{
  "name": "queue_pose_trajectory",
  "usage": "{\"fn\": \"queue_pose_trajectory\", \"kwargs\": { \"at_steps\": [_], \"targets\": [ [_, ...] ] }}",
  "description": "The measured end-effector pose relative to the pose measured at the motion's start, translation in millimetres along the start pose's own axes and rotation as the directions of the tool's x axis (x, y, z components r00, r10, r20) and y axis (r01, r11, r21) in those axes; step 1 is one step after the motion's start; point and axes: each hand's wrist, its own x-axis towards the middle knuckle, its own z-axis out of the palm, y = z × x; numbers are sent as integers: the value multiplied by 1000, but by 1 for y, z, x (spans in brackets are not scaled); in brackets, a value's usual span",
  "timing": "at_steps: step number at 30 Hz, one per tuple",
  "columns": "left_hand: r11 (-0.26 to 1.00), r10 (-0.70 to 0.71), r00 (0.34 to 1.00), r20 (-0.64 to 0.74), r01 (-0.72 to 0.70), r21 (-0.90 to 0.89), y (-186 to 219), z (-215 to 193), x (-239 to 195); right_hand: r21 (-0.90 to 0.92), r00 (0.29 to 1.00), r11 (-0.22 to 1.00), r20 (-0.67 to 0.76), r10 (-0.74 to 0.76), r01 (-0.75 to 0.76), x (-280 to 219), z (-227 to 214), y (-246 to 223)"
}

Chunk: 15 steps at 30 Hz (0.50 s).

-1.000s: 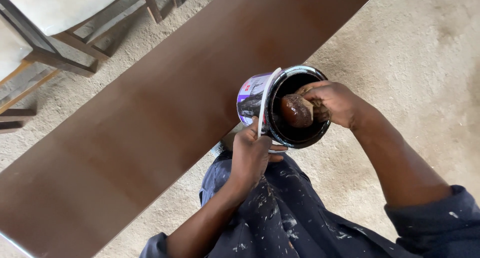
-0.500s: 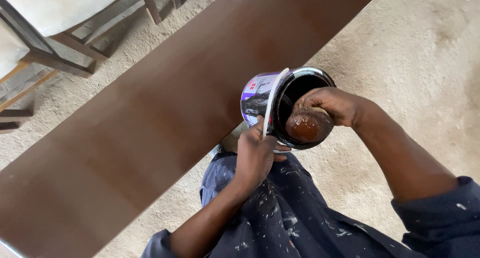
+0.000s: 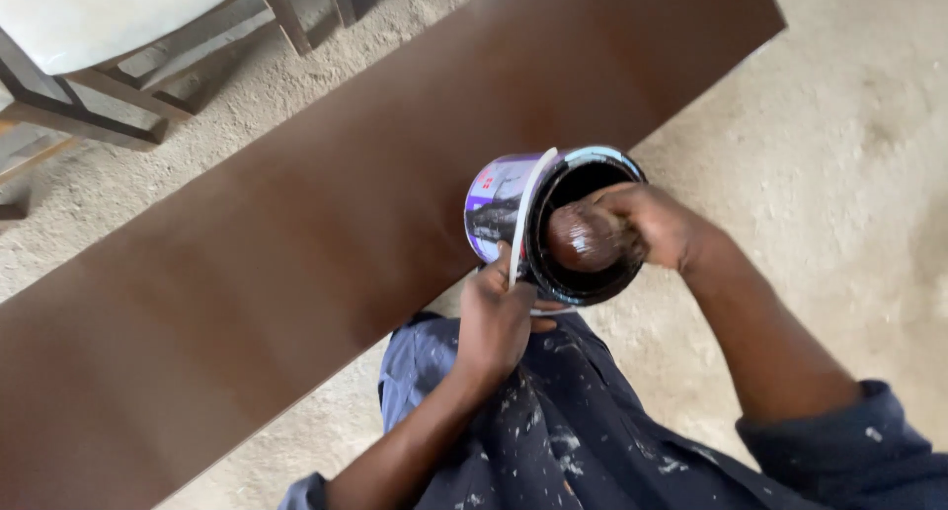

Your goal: Applying a dark wood stain to a long rectangular furniture component using a sponge and a bucket of stain.

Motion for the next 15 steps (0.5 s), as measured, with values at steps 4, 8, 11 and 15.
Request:
{"fn": "queue_pose_trajectory", "kwargs": {
  "at_steps": [4,8,11,15],
  "targets": [
    [996,-89,994,-66,90,12,21,28,30,-82,980,996,198,-18,35,19,-28,-34],
    [982,-189,950,-250,183,-49,47,41,56,293,815,950,520,-255,110,22,-84,-75],
    [989,-122,931,-343,86,-118,42,37,76,458,794,844,384,-471,278,61,-144,-71],
    [985,-130,881,-456,61,-162,62,35,91,498,942,822,29,-334,276,113,-140,-73]
  ]
}}
